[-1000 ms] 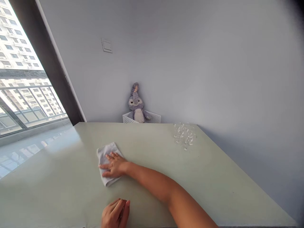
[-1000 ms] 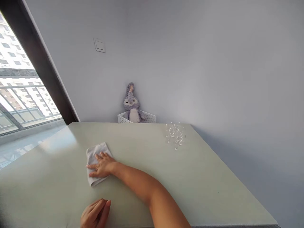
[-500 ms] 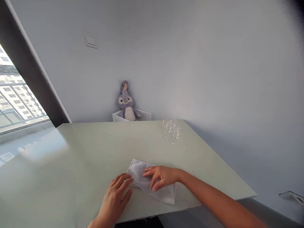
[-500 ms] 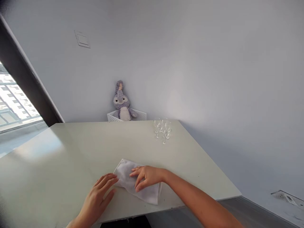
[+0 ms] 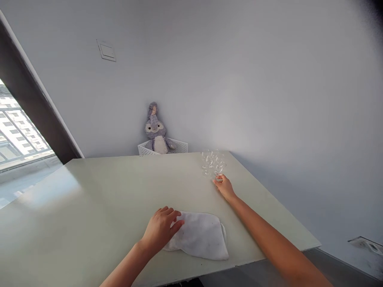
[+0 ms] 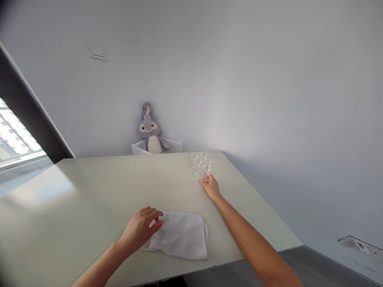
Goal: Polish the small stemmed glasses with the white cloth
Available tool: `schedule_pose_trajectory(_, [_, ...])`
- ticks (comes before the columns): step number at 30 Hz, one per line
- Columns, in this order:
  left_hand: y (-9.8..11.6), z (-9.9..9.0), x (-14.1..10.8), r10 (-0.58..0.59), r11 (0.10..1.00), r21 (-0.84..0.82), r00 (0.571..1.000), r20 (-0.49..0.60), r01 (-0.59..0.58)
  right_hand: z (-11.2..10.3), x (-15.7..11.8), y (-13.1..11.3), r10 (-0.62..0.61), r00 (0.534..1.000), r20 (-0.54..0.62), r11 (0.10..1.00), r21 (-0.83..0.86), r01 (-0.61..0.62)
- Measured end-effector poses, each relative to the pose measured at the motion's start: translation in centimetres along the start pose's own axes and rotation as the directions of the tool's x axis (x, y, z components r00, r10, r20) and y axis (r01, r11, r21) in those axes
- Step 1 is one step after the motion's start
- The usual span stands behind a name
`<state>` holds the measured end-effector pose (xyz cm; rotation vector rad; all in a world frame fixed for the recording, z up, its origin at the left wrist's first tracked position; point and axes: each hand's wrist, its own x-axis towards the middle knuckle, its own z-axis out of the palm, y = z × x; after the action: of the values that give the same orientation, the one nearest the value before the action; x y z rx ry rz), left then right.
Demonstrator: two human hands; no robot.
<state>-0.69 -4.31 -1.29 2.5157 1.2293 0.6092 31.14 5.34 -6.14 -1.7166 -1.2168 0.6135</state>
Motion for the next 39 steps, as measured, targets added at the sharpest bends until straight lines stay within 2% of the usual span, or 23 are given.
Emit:
schedule_pose_trajectory(5, [-0.7, 0.0, 2.3, -0.088, 0.996, 0.004, 0.995, 0.040, 0.088, 3.5, -0.7, -0.9, -0.022, 0.997, 0.077, 0.999, 0.028, 0.020])
schedule_pose_trajectory(10, [-1.9, 1.0, 2.8, -0.146, 0.989, -0.007, 0.989, 0.019, 0.146, 7.1, -2.6, -2.7, -0.046, 0.974, 0.223, 0.995, 0.097, 0.024])
schedule_pose_trajectory(13, [-3.4, 1.9, 3.0, -0.299, 0.947, -0.131, 0.954, -0.029, 0.293, 7.2, -2.5, -3.1, -0.011, 0.982, 0.188, 0.988, 0.154, -0.018])
schedule_pose_trajectory(15, [-4.4, 2.5, 3.4, -0.445, 0.878, -0.238, 0.892, -0.085, 0.415, 6.3, -1.4, -3.0, 0.049, 0.994, 0.094, 0.978, 0.196, -0.066])
schedule_pose_trajectory(17, [-5.2, 2.9, 4.2, -0.540, 0.816, -0.320, 0.832, -0.127, 0.481, 5.3, 0.3, -2.9, 0.118, 0.993, 0.012, 0.963, 0.243, -0.117])
schedule_pose_trajectory(20, [-5.6, 3.2, 5.8, -0.582, 0.776, -0.384, 0.802, -0.132, 0.500, 4.9, 2.6, -2.9, 0.181, 0.983, -0.027, 0.931, 0.326, -0.163])
schedule_pose_trajectory(23, [-5.4, 3.4, 7.2, -0.607, 0.739, -0.437, 0.787, -0.105, 0.512, 6.1, 3.9, -3.3, 0.204, 0.979, -0.018, 0.898, 0.402, -0.180])
schedule_pose_trajectory(27, [-6.1, 3.4, 7.7, -0.662, 0.685, -0.477, 0.744, -0.093, 0.551, 9.5, 3.6, -4.3, 0.220, 0.975, 0.020, 0.863, 0.462, -0.204])
schedule_pose_trajectory(30, [-7.6, 2.9, 7.0, -0.706, 0.664, -0.472, 0.694, -0.140, 0.580, 12.8, 2.5, -6.0, 0.194, 0.975, 0.112, 0.848, 0.481, -0.224])
schedule_pose_trajectory(36, [-10.8, 1.3, 5.2, -0.793, 0.600, -0.510, 0.542, -0.277, 0.616, 20.4, -1.2, -10.9, 0.102, 0.937, 0.335, 0.840, 0.475, -0.261])
schedule_pose_trajectory(39, [-11.5, 1.0, 4.7, -0.807, 0.587, -0.518, 0.499, -0.315, 0.623, 22.9, -2.9, -12.3, 0.063, 0.913, 0.403, 0.843, 0.468, -0.265])
